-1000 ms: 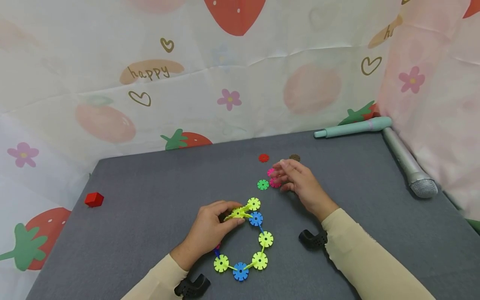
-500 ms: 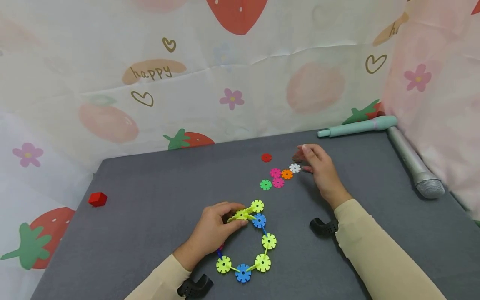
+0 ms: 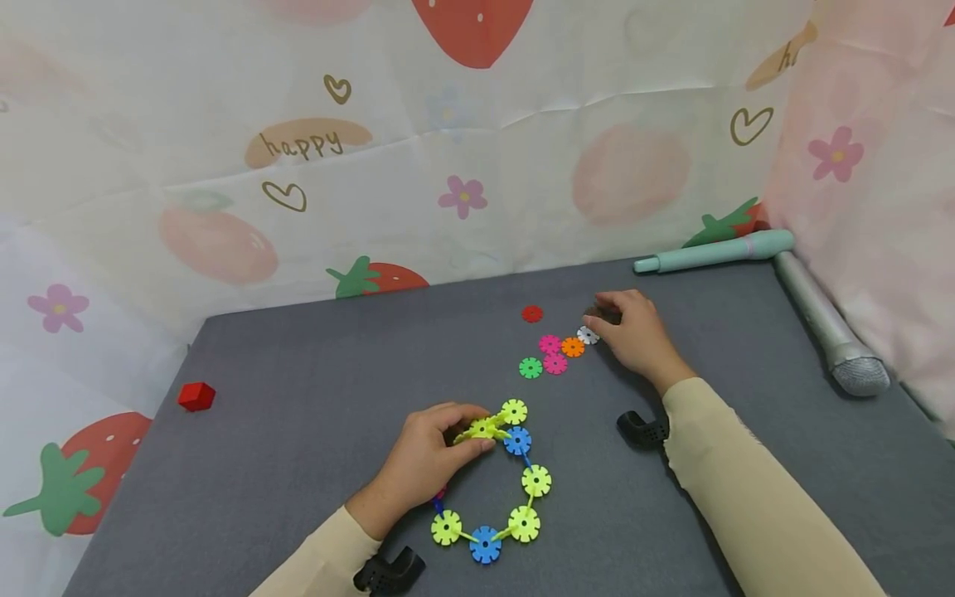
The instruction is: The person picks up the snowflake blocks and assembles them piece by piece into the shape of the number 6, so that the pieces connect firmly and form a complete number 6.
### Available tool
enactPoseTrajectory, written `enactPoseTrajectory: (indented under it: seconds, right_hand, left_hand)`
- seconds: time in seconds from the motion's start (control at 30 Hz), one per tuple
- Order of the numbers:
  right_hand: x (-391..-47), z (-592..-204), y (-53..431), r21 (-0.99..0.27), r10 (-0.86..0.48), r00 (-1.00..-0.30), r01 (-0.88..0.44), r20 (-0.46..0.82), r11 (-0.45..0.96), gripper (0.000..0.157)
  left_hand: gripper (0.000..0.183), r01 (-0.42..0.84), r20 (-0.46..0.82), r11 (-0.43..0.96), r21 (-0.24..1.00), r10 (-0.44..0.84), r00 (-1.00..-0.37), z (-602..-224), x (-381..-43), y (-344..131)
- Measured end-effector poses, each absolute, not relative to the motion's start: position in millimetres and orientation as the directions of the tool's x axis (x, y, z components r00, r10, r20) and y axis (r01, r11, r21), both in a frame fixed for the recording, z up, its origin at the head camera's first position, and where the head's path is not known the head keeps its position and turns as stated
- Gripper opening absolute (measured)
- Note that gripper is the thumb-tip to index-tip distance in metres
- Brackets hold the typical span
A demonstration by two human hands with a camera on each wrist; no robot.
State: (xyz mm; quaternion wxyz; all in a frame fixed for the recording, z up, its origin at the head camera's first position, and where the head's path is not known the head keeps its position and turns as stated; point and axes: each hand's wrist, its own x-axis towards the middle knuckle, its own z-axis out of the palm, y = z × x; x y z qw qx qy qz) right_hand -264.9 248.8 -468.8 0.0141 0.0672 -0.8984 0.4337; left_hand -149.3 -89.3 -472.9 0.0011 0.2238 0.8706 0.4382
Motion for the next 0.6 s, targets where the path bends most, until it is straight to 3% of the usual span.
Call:
enactPoseTrajectory:
  seconds: [0.27,0.6]
  right_hand:
    - [-265.7,-471.5,244.4,-0.732,-0.075,-0.991,-0.13,0.107,0.669,0.027]
    - [-255.8,-474.9,245.7,-0.806,0.013,-0.988,-0.119,0.155,0.579,0.023]
  left_hand:
    - [0.025,0.386,0.19,0.511,0.768,0.393,-0.9,-472.0,-149.0,-89.6]
    - [0.024,0.379,0.185,0.511,0.771,0.39,-0.902,-472.7,-148.7,-90.0]
